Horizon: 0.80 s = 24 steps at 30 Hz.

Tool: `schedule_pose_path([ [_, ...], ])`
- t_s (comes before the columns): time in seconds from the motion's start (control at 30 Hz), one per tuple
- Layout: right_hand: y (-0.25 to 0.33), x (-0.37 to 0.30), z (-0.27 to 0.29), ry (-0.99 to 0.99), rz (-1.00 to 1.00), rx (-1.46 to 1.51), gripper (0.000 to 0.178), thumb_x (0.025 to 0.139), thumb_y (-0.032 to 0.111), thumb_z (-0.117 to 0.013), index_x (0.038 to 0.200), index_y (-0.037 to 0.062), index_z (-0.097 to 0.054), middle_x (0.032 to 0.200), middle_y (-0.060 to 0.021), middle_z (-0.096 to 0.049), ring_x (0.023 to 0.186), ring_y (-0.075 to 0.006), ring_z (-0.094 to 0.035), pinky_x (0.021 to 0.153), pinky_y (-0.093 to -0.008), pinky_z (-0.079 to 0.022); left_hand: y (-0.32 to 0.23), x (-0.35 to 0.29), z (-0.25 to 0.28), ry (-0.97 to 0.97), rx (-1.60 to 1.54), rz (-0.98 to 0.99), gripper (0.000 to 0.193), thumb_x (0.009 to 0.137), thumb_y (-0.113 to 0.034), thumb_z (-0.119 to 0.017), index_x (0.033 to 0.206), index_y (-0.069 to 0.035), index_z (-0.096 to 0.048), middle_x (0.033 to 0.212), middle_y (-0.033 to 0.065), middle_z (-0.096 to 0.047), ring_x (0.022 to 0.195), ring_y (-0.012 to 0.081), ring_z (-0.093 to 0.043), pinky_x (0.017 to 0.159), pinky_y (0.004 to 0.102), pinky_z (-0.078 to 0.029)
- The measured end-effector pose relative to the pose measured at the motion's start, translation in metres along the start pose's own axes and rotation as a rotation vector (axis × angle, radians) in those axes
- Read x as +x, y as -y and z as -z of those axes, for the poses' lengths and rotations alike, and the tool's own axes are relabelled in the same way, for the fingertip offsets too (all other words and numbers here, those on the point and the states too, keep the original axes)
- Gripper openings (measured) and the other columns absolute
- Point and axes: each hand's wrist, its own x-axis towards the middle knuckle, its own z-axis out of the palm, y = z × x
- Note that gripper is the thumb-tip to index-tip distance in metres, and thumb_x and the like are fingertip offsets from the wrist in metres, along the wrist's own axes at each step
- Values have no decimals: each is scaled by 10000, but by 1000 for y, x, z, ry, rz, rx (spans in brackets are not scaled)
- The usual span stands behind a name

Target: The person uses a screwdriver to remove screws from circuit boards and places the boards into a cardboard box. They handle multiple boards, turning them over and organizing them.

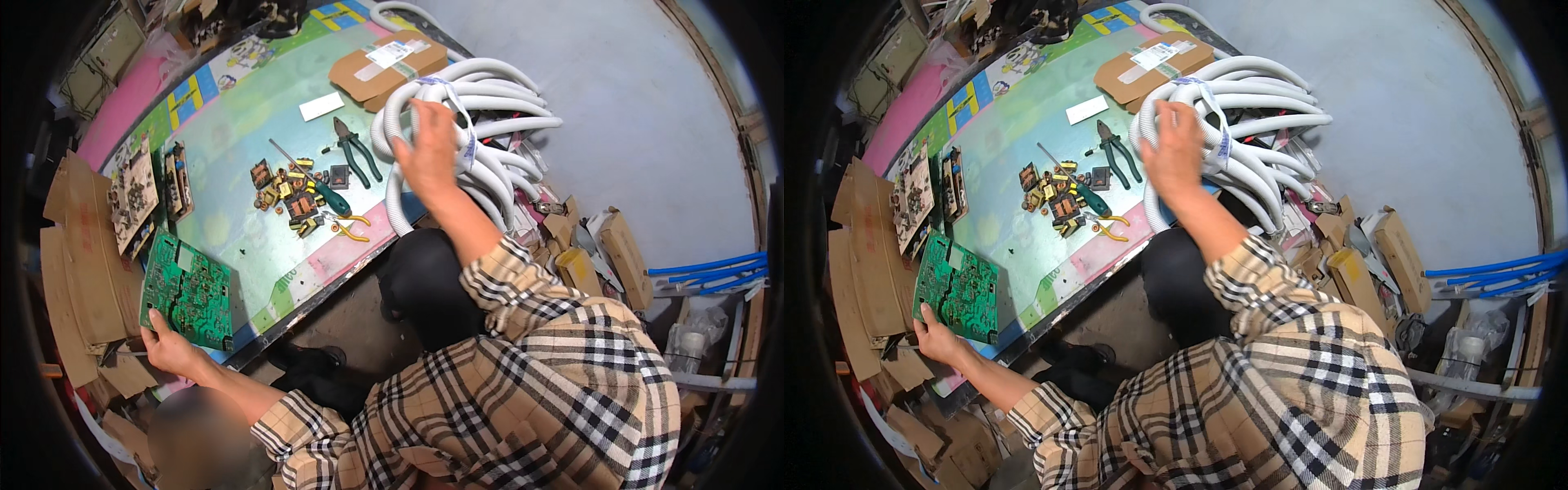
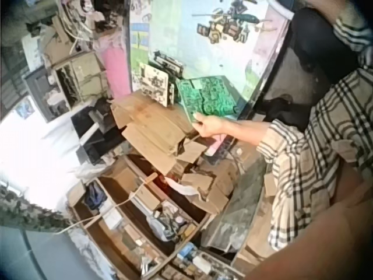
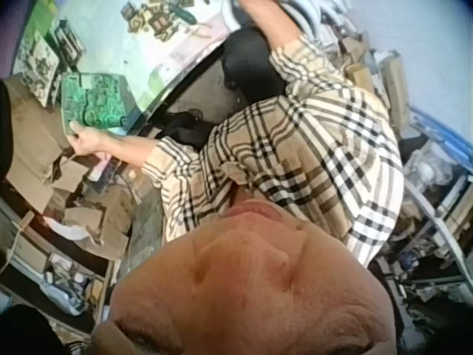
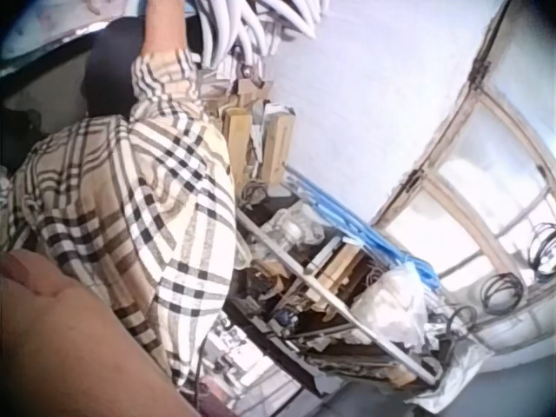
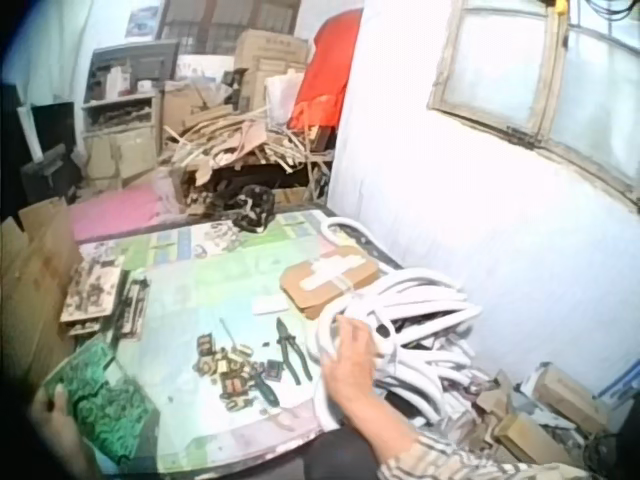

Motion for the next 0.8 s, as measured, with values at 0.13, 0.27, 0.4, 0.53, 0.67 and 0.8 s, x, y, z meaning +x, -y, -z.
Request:
schedule_pose_path([
  [0.13,-71,-26,27,40,-132,-314,837,599,219,-858,1308,94,-431,1254,-195,-393,1143,-375,-430,989,-491,-310,11,-1,-3,75,112,-14,429,881,-282,-666,1103,83,-635,1015,169,-684,827,233,-607,785,346,-474],
  [0.27,-116,-27,14,278,-274,-271,701,657,316,-816,1257,143,-495,1162,-189,-478,1114,-356,-480,936,-473,-380,32,2,2,18,537,-58,607,813,-453,-696,1145,51,-629,1138,242,-639,1007,354,-618,920,405,-446],
  [0.4,-103,-22,-19,352,-313,-189,624,666,321,-803,1179,115,-514,1079,-164,-531,1030,-355,-535,911,-463,-394,91,10,9,39,332,10,453,835,-317,-717,1092,52,-659,1031,170,-684,853,229,-585,823,371,-470],
  [0.53,-118,-41,-16,43,-235,18,517,641,218,-816,1061,105,-537,997,-143,-534,965,-339,-540,875,-443,-383,106,-7,-1,-98,207,238,404,788,-236,-765,1011,87,-668,980,175,-687,813,241,-587,776,377,-478],
  [0.67,-117,-33,14,-165,-252,177,464,639,183,-810,1011,86,-550,948,-137,-535,913,-339,-552,834,-444,-409,149,20,-2,-185,404,367,418,772,-293,-773,961,70,-686,983,212,-681,852,291,-599,798,394,-466],
  [0.8,-113,15,82,-368,-346,483,489,630,157,-804,1026,24,-550,955,-186,-583,895,-359,-589,816,-432,-469,222,70,23,-267,494,203,413,778,-301,-739,995,46,-680,995,197,-670,898,289,-591,852,403,-434],
])
